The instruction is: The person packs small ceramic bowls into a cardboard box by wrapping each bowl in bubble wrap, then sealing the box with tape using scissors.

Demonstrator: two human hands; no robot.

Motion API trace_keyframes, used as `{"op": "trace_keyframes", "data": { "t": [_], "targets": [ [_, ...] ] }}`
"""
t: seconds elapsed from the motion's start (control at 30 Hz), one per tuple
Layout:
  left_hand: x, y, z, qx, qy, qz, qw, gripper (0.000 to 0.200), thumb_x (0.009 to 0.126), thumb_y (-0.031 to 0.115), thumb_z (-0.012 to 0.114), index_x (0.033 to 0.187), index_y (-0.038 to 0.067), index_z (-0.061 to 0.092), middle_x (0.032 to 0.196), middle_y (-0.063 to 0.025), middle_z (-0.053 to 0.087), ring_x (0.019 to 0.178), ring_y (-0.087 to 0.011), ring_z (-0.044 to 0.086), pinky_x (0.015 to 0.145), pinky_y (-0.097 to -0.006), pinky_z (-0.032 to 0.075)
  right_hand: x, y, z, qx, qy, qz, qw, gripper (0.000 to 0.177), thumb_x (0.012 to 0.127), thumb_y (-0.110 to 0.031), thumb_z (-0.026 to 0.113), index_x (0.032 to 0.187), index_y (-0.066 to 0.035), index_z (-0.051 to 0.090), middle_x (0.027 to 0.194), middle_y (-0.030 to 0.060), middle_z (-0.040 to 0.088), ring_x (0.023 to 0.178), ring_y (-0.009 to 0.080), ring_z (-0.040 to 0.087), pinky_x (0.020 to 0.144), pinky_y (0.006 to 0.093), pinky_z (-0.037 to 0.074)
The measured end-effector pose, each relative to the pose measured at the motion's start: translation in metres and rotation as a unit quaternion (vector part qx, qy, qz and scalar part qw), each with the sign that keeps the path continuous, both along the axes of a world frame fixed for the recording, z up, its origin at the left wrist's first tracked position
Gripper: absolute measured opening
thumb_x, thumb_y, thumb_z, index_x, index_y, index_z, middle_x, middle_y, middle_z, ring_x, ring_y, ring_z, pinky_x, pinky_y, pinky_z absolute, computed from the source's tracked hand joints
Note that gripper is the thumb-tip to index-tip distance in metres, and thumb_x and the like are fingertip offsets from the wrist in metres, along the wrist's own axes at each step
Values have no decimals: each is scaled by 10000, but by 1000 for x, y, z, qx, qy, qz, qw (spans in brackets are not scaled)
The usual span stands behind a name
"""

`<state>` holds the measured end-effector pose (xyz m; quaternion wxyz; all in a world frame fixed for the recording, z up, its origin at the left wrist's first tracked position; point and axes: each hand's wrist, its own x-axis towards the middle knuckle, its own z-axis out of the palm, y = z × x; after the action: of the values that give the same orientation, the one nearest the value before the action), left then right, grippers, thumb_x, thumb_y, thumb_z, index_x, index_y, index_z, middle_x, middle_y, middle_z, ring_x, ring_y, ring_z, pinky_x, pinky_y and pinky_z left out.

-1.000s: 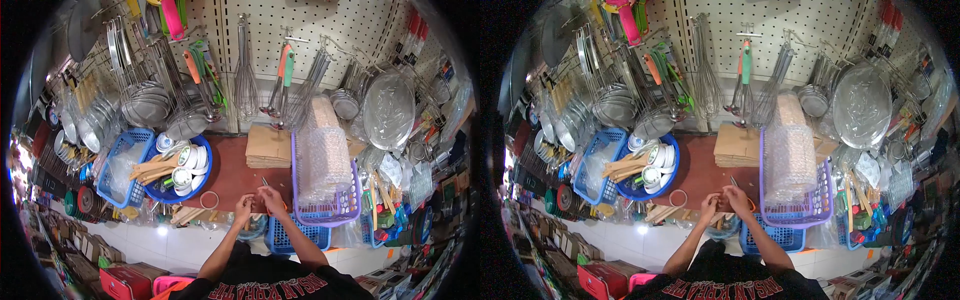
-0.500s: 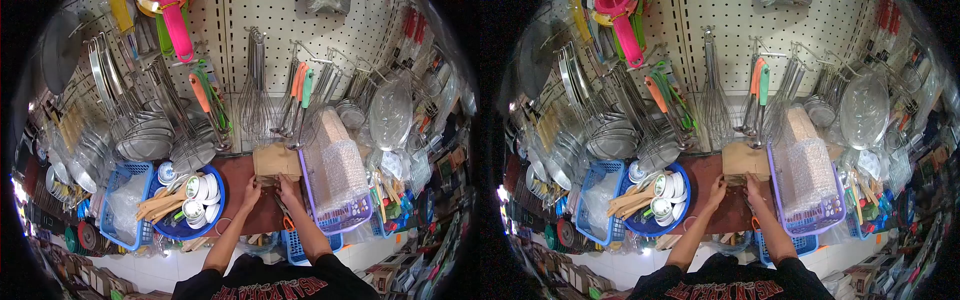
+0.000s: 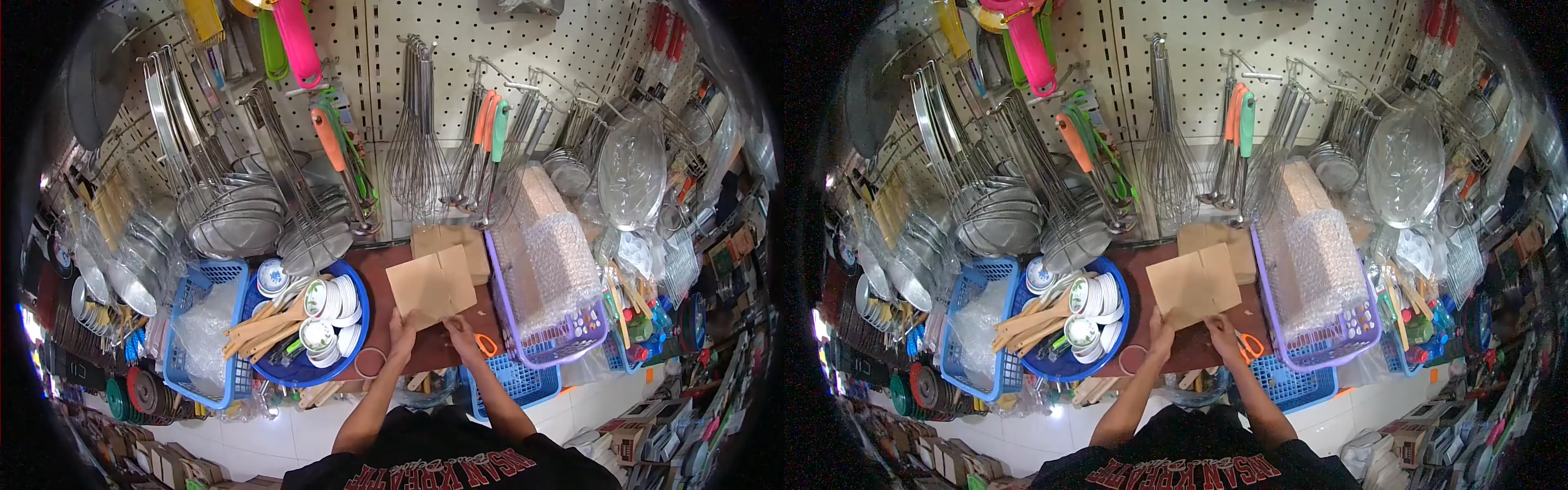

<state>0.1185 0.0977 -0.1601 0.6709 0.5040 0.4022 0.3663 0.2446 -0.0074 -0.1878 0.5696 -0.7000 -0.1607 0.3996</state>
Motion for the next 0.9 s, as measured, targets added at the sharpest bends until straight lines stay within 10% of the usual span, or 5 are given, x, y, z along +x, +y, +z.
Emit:
{"op": "trace_keyframes", "data": {
  "t": [0.1,0.2,0.33,0.57,0.9],
  "targets": [
    [-24,-24,10,24,-9,21,999,309,1000,125,541,1285,18,493,1177,-80,621,1070,-153,571,934,-309,449,-2,-19,20,-37,52,-77,995,433,887,-284,741,1205,-109,505,936,17,576,837,134,628,690,253,520],
    [-49,-43,15,70,-44,-18,996,361,1004,103,527,1340,3,440,1230,-97,595,1123,-161,560,973,-302,437,8,-30,-15,162,-219,-61,960,635,824,-197,804,1312,-93,412,1050,49,572,948,144,604,796,280,528],
    [-76,-60,7,111,-13,-101,989,421,996,72,522,1384,-31,395,1293,-132,562,1211,-186,527,1032,-315,412,-2,-44,61,92,-418,13,904,867,743,-183,856,1404,-3,324,1269,162,473,1154,287,524,978,393,441],
    [-90,-76,-12,188,89,-77,975,481,985,128,553,1382,-71,367,1280,-237,549,1225,-295,535,1039,-375,410,2,-53,63,125,-179,139,966,997,693,-216,901,1402,6,235,1352,185,430,1271,275,462,1060,400,417],
    [-101,-73,-3,290,204,-130,926,698,929,155,623,1472,-78,253,1447,-294,417,1366,-410,400,1112,-420,358,1,-47,60,168,-165,244,941,1059,685,-156,896,1494,-23,225,1398,139,470,1266,208,482,1071,362,414]
  ]
}}
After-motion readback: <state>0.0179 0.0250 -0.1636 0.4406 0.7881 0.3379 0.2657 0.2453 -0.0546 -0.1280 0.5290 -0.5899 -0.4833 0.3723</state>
